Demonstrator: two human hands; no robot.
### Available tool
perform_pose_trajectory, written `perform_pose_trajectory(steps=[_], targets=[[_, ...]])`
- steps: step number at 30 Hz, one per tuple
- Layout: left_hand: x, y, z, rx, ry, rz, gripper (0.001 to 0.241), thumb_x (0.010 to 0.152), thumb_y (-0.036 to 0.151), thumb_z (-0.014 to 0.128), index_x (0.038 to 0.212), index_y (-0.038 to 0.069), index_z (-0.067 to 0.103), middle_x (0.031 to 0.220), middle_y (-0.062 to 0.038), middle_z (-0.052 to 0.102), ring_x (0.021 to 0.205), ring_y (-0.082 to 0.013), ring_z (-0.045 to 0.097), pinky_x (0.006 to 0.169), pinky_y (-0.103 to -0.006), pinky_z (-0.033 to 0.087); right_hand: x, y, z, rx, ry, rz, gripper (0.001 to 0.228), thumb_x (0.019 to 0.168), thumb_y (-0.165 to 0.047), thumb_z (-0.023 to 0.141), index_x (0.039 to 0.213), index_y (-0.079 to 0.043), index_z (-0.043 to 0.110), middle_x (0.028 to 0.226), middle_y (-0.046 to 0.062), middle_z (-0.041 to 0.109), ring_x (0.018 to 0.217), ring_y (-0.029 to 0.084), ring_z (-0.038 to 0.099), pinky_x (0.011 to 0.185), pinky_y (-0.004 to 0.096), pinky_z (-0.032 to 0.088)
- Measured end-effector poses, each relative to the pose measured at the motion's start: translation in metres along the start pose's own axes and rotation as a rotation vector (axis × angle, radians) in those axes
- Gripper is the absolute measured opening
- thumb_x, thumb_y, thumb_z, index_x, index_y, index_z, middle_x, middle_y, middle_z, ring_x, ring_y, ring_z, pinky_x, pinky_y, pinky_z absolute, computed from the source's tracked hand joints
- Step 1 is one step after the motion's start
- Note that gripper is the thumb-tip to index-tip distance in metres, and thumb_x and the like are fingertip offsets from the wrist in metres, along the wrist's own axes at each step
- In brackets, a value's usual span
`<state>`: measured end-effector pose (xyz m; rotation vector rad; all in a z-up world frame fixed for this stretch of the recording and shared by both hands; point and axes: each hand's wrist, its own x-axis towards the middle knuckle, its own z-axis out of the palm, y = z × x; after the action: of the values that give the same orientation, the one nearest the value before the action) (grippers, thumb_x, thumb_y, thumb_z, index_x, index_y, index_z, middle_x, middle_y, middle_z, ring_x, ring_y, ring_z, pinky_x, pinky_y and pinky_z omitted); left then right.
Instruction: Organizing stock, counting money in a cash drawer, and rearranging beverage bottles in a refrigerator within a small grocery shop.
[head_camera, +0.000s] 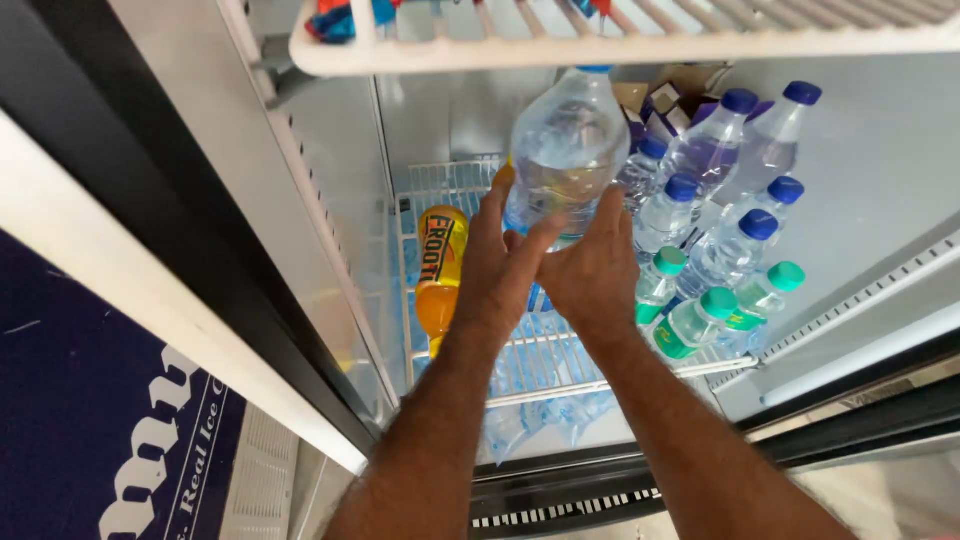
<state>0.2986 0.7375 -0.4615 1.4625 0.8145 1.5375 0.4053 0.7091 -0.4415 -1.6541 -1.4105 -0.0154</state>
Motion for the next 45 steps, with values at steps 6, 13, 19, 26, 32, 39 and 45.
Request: perform_pose_trajectory(steps=[6,13,19,26,32,39,45], targets=[[0.015,0.040,-0.009,0.300,0.206,0.072,0.081,0.069,0.043,0.085,0.131,0.002,0.053,0.127,-0.021,0.066,0.120,-0.0341,0.065,0.100,-0.0453,0.053,-0.010,-0.017,0.018,0.051,-0.029,-0.161,0.050,0.099,-0.030,0.063,0.138,-0.002,0.045,0.123,0.028,0.061,0.112,0.052,0.059,0.089,0.060,0.051],[0.011,0.032,-0.035,0.567,0.306,0.082,0.091,0.068,0.042,0.087,0.142,0.006,0.047,0.130,-0.023,0.064,0.121,-0.0438,0.060,0.100,-0.0535,0.049,0.004,-0.029,0.012,0.172,-0.128,-0.347,0.071,0.085,-0.023,0.075,0.144,-0.004,0.040,0.120,0.032,0.062,0.111,0.056,0.059,0.087,0.060,0.051],[-0.013,0.003,-0.043,0.853,0.148,-0.154,0.077,0.090,0.048,0.059,0.156,0.014,0.036,0.140,-0.023,0.055,0.127,-0.0448,0.052,0.099,-0.0673,0.038,0.012,-0.024,0.012,0.112,-0.411,-0.056,0.103,0.073,-0.029,0.082,0.151,-0.008,0.019,0.111,0.032,0.070,0.103,0.051,0.067,0.086,0.054,0.057],[-0.005,0.031,-0.038,1.021,0.100,-0.452,0.074,0.094,0.062,0.045,0.157,0.022,0.038,0.141,-0.024,0.053,0.127,-0.0485,0.052,0.106,-0.0630,0.042,0.015,-0.031,0.020,0.072,-0.400,0.034,0.103,0.075,-0.035,0.084,0.152,-0.010,0.020,0.111,0.033,0.069,0.104,0.052,0.065,0.088,0.056,0.055],[-0.004,0.022,-0.032,1.270,0.013,-0.589,0.096,0.093,0.081,0.040,0.158,0.011,0.029,0.144,-0.033,0.046,0.130,-0.0527,0.046,0.108,-0.0611,0.040,0.021,-0.007,0.034,0.086,-0.419,-0.029,0.099,0.074,-0.034,0.086,0.150,-0.010,0.028,0.124,0.033,0.064,0.116,0.053,0.061,0.099,0.053,0.051],[-0.001,0.056,-0.027,1.255,-0.135,-0.695,0.110,0.081,0.088,0.044,0.162,0.019,0.020,0.150,-0.033,0.038,0.136,-0.0492,0.039,0.108,-0.0607,0.042,0.023,0.035,0.048,0.166,-0.280,-0.392,0.093,0.071,-0.019,0.084,0.150,-0.004,0.036,0.134,0.030,0.062,0.126,0.050,0.060,0.107,0.050,0.049],[-0.019,0.061,-0.020,1.319,-0.158,-0.752,0.108,0.081,0.094,0.042,0.154,0.015,0.038,0.150,-0.029,0.035,0.142,-0.0454,0.032,0.110,-0.0586,0.042,0.000,0.019,0.027,0.278,-0.402,-0.111,0.098,0.075,-0.030,0.082,0.154,-0.010,0.028,0.124,0.022,0.070,0.117,0.041,0.068,0.098,0.044,0.055]])
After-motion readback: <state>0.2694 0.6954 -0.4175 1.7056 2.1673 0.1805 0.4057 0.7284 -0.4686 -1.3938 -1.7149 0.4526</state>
